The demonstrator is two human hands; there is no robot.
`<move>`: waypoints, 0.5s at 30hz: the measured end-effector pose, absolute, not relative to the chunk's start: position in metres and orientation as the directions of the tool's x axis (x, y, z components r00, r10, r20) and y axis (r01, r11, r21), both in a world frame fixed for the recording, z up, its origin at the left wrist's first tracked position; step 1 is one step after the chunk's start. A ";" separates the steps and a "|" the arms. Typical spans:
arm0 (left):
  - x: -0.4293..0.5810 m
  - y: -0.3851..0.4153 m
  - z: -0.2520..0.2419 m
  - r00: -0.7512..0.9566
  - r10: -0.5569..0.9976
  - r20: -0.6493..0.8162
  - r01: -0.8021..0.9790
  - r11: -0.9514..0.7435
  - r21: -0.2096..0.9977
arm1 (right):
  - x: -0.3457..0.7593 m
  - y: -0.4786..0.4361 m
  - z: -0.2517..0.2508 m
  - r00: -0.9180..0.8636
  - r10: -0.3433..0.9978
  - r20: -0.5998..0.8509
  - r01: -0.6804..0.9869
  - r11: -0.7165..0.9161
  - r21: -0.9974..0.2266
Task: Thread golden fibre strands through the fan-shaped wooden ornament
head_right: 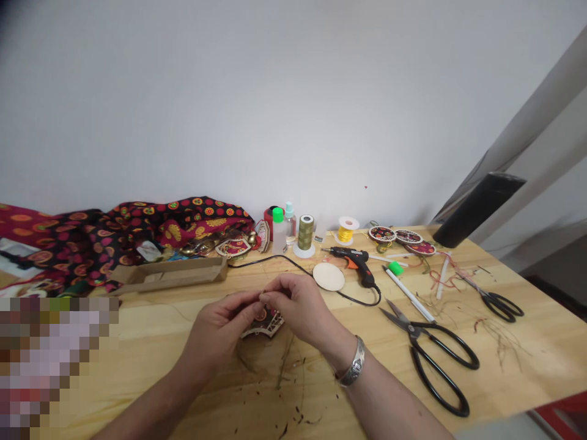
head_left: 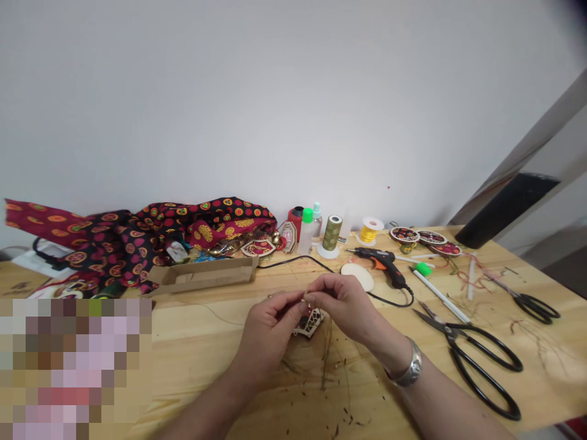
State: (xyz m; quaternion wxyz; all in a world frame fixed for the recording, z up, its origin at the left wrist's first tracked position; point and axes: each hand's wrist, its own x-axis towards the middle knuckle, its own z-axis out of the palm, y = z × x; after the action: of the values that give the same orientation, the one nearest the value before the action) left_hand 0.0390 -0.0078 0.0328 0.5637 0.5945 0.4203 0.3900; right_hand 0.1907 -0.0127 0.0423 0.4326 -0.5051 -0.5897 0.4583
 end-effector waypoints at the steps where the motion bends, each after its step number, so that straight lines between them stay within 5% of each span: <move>1: 0.039 -0.007 0.032 0.331 0.944 -0.004 0.069 -0.019 0.997 | 0.191 -0.013 0.042 -0.113 0.992 0.050 0.205 0.073 -0.976; 8: 0.036 -0.005 0.029 0.265 0.963 0.046 0.139 -0.086 0.987 | 0.191 -0.012 0.045 -0.100 0.993 0.059 0.232 0.081 -0.969; 15: 0.038 -0.004 0.032 0.322 0.938 -0.126 -0.072 0.157 0.985 | 0.191 -0.012 0.047 -0.113 0.994 0.011 0.185 0.032 -0.982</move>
State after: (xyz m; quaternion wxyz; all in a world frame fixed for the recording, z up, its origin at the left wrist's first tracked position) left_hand 0.0378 -0.0042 0.0317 0.6318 0.5115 0.4236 0.3996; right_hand 0.1910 -0.0119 0.0468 0.4275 -0.5106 -0.5772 0.4726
